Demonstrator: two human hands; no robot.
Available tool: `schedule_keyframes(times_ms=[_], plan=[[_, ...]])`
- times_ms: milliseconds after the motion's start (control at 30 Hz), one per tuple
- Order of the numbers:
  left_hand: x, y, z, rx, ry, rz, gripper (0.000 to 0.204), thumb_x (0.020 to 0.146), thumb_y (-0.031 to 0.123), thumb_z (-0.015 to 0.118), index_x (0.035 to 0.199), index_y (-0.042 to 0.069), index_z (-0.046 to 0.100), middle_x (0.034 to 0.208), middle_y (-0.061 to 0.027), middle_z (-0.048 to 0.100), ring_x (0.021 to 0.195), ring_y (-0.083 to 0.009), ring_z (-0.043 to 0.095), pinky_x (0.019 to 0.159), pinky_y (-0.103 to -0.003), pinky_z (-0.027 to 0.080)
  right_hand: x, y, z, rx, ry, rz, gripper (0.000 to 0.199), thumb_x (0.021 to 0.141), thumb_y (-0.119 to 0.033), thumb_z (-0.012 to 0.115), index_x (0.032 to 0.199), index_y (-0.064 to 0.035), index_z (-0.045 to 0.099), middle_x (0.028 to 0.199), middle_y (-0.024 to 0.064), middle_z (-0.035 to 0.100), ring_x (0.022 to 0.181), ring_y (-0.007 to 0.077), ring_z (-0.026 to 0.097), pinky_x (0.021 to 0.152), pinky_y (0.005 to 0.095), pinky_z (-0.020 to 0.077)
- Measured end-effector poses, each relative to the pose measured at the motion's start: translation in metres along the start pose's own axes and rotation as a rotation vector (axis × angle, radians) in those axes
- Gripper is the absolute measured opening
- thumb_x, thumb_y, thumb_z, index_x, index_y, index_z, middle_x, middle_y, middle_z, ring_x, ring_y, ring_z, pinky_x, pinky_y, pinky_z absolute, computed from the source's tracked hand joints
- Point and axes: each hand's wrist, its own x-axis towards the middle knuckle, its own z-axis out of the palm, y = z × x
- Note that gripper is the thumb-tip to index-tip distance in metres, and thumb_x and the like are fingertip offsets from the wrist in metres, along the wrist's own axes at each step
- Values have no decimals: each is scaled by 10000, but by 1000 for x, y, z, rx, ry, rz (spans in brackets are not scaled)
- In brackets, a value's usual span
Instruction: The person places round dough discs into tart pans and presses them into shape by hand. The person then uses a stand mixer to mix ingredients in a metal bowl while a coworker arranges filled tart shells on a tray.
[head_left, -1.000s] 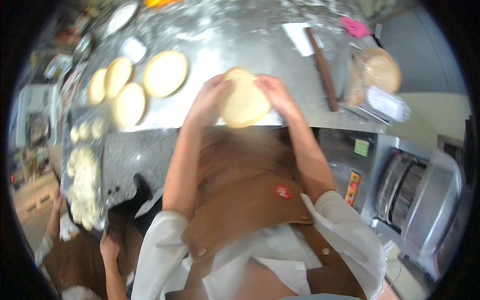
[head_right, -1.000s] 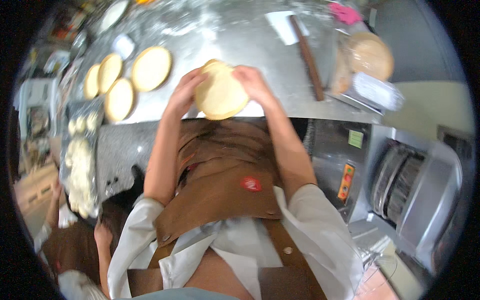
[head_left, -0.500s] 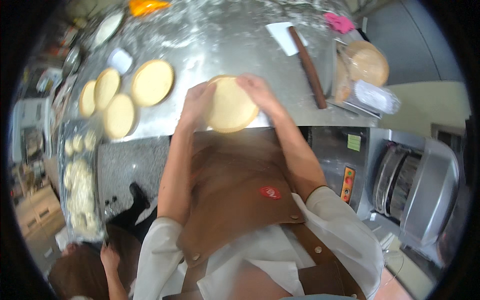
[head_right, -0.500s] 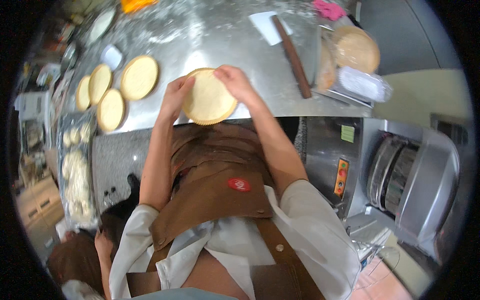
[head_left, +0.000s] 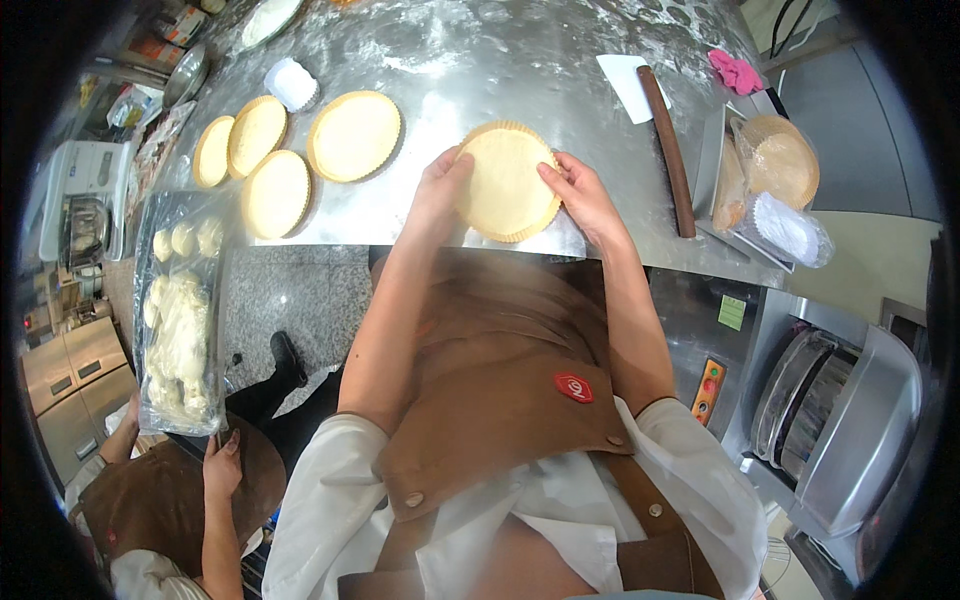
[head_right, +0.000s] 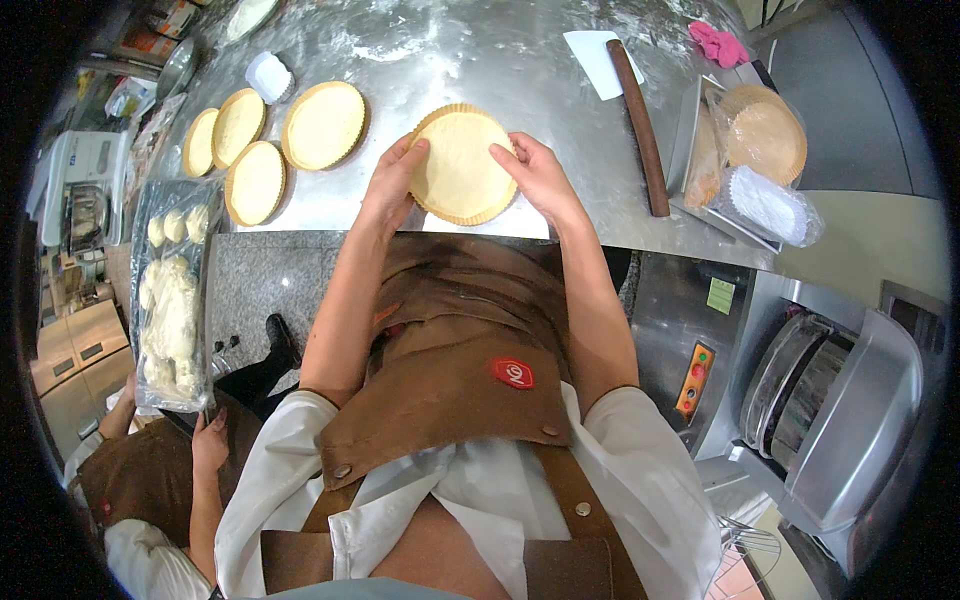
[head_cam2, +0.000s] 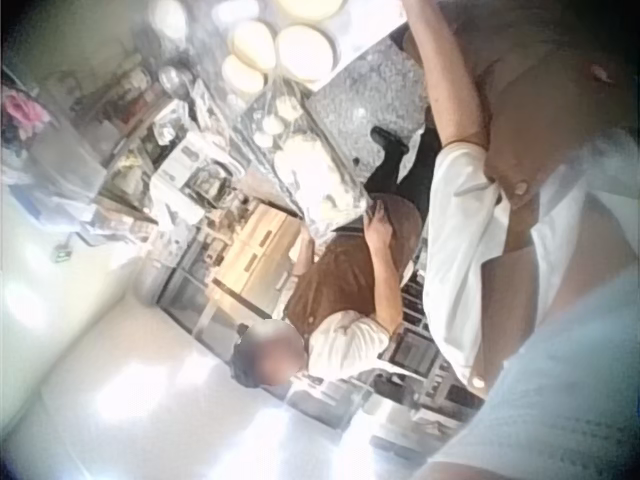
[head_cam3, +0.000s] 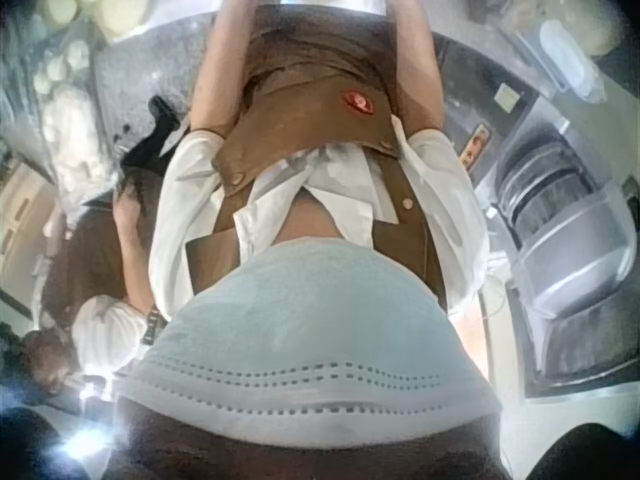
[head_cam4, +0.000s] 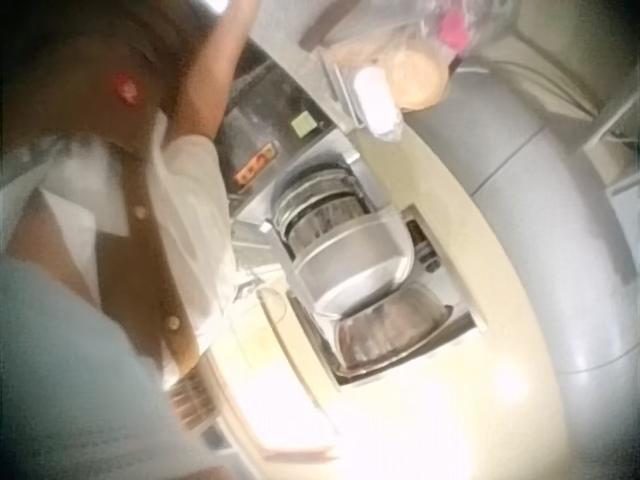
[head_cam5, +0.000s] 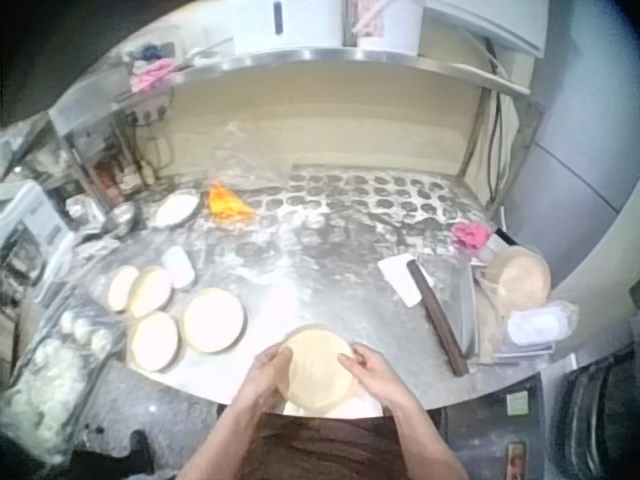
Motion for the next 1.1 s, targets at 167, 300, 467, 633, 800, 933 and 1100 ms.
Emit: schedule_keyframes(times_ms=[167,300,467,633,800,933,1100], plan=[[-6,9,9,202,-48,46,294,995,203,598,1161,-37,629,950,-71,701,819,-132,665,749,-275,547,16,26,-14,-131,-30,24,283,1003,-212,585,1108,46,639,937,58,683,843,92,610,760,242,494],[10,-3,1,238,106,33,300,1006,207,574,1159,-46,623,942,-76,696,805,-136,661,729,-276,547,6,3,2,-24,25,-30,265,1005,-190,574,1107,45,641,905,53,686,821,85,612,747,245,497],[5,-8,0,28,93,-1,315,1016,212,553,1169,-57,612,968,-91,695,818,-147,661,743,-282,547,1,16,0,-48,82,-9,298,1013,-203,565,1148,54,630,952,67,689,848,106,621,771,260,500],[-4,-1,-2,80,-39,-22,346,1025,214,512,1243,-52,558,1097,-126,661,966,-193,652,854,-328,544,10,27,-6,-102,77,0,358,1024,-236,557,1211,65,605,1008,86,686,894,128,622,812,267,492],[1,-4,0,-23,94,-27,386,1020,206,493,1307,-51,506,1213,-156,600,1084,-213,610,918,-366,521,-4,-3,1,141,64,105,378,1020,-254,564,1218,67,603,997,83,683,909,135,614,843,273,481],[-1,-1,-1,-48,50,28,386,999,156,510,1341,-23,491,1216,-148,590,1114,-222,589,959,-373,493,9,7,-12,-84,214,-39,315,990,-217,596,1174,38,622,1037,113,674,956,170,613,854,295,479],[-2,-16,-11,688,390,665,379,896,-17,554,1274,-7,533,1183,-148,582,1132,-272,551,964,-380,459,5,-15,8,-810,403,-477,241,873,-53,625,1109,-3,619,1070,177,614,1025,312,592,878,387,484]])
